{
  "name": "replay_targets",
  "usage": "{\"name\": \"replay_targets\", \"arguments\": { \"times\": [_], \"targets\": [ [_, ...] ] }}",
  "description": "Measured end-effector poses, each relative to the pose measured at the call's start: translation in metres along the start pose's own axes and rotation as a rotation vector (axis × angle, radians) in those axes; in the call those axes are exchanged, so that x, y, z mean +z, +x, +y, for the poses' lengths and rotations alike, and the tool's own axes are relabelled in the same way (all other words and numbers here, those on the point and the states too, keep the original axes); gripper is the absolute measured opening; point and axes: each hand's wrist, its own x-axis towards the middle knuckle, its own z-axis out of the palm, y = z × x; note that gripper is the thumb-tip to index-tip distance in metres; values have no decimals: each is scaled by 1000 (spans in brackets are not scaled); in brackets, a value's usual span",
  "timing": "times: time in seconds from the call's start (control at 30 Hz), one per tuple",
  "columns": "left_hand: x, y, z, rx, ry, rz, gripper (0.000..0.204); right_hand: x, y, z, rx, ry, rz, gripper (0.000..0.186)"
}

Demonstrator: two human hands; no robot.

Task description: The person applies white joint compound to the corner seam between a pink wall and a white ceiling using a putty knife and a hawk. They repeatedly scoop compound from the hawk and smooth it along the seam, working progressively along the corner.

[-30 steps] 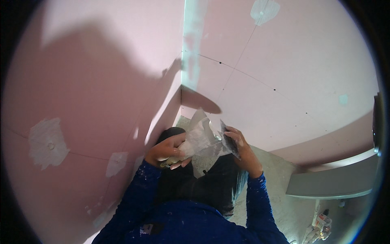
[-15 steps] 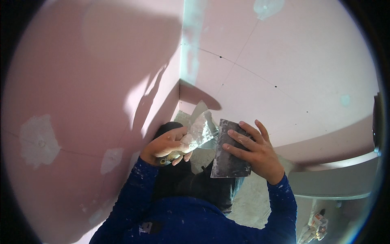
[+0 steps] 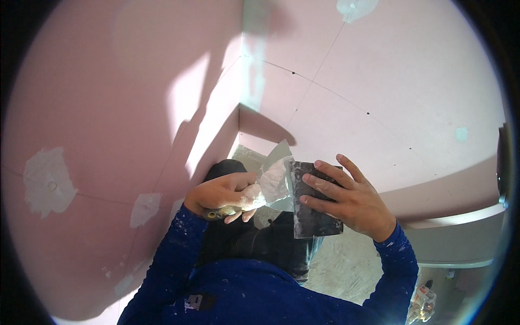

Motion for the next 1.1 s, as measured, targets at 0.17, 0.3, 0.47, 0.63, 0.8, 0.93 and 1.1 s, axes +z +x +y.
{"name": "replay_targets", "arguments": {
  "times": [0.17, 0.3, 0.47, 0.63, 0.8, 0.93, 1.1],
  "targets": [
    [0, -2, 4, 19, 7, -23, 37, -14, -2, 7, 0, -44, -7, 40],
    [-1, 2, 2, -47, 62, -64, 41, -20, -3, 2, -115, 33, 19, 40],
    [7, 6, 5, -173, 99, -91, 51, -12, 5, -2, -154, -3, -100, 44],
    [1, -4, -7, -170, 69, 61, 57, 19, -4, 20, -15, 54, -45, 54],
    [-19, -32, -55, -189, 40, 226, 64, 124, 8, 35, 558, 1170, 515, 48],
    [-15, -46, -73, -116, -191, 18, 75, 230, 50, 16, 506, 2299, 976, 43],
    [-18, 6, -46, -91, -288, -83, 76, 352, 147, -9, 996, 2718, 1135, 40]
  ]
}}
